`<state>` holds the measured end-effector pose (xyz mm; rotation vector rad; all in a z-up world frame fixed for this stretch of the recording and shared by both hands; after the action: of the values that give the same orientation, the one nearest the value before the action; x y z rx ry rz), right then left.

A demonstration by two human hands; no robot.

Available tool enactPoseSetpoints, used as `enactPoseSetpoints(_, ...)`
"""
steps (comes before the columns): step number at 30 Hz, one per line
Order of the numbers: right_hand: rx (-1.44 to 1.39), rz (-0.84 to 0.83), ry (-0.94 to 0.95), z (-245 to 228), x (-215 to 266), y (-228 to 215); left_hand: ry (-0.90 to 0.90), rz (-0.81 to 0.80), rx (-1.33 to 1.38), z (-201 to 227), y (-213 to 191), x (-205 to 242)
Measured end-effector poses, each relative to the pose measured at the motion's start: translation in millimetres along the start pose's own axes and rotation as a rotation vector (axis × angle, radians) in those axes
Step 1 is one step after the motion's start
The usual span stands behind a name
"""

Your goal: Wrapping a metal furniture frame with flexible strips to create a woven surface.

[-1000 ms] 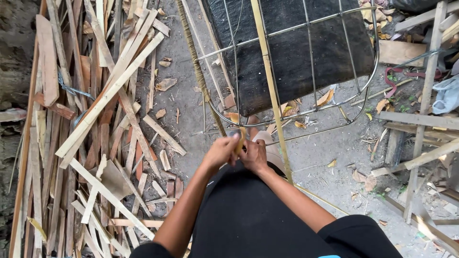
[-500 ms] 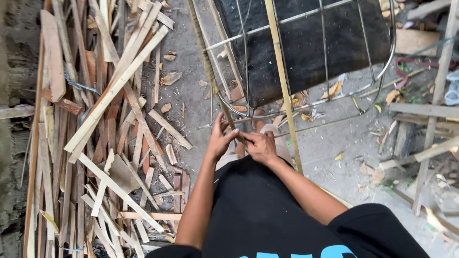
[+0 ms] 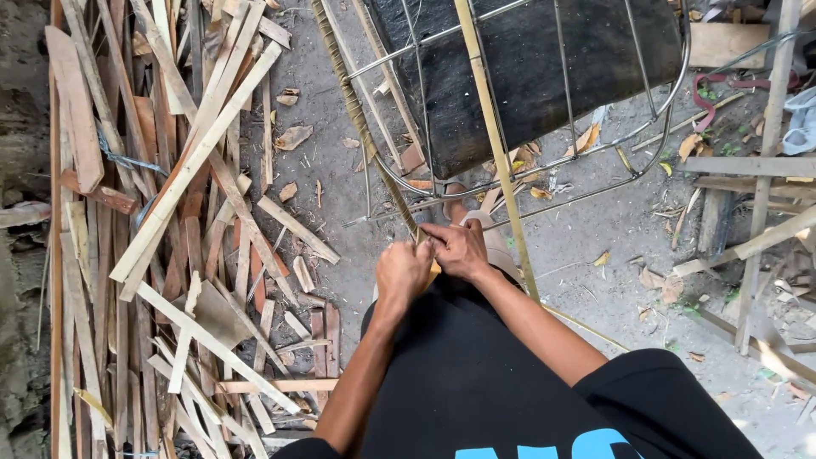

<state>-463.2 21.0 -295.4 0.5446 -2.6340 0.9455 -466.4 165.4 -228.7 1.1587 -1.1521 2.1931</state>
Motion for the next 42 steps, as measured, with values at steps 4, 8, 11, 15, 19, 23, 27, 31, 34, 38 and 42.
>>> enactPoseSetpoints(4, -0.034, -0.002, 0.013, -11, 2, -9, -0.029, -0.015, 0.007, -27, -5, 14)
enactPoseSetpoints(8, 0.042, -0.113, 0.016, -8, 2, -4, 0.022, 0.064, 0.085, -37, -23, 39)
enactPoseSetpoints(11, 0.059, -0.154, 0.017, -4, 1, 0, 0.044, 0.091, 0.054, -49, -36, 49)
enactPoseSetpoints(15, 0.052, -0.202, 0.049, -3, 1, 4, -0.003, 0.062, -0.131, -76, -21, 11)
enactPoseSetpoints(19, 0.174, -0.211, 0.047, 11, 0, 20, -0.016, -0.052, -0.174, -75, 28, -81)
enactPoseSetpoints(23, 0.145, -0.235, 0.033, 16, -5, 14, 0.13, -0.093, -0.292, -58, 56, -149)
enactPoseSetpoints(27, 0.009, -0.487, 0.087, -54, -13, -42, 0.218, -0.2, -0.166, -20, 46, -153)
enactPoseSetpoints(31, 0.291, -0.681, 0.272, -44, -31, -11, 0.323, -0.189, -0.171, -23, 54, -164)
enactPoseSetpoints(34, 0.738, -0.48, 0.041, -23, -50, 12, 0.324, -0.129, -0.199, -35, 57, -165)
enactPoseSetpoints(38, 0.952, -0.336, -0.221, -32, -51, 23, 0.214, -0.036, 0.049, -47, 47, -142)
enactPoseSetpoints(42, 1.022, -0.148, -0.348, -18, -40, 31, 0.206, 0.226, 0.284, -65, 33, -108)
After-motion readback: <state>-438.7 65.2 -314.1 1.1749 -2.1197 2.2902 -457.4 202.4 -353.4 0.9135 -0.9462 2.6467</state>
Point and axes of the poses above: each hand's wrist, its own x-axis away from the middle knuckle, its own y-axis out of the palm, z = x × y, the point moved 8 cm from there along -x, towards the middle knuckle, and after that the axes turned 3 degrees about -z, right-handed, at the moved point
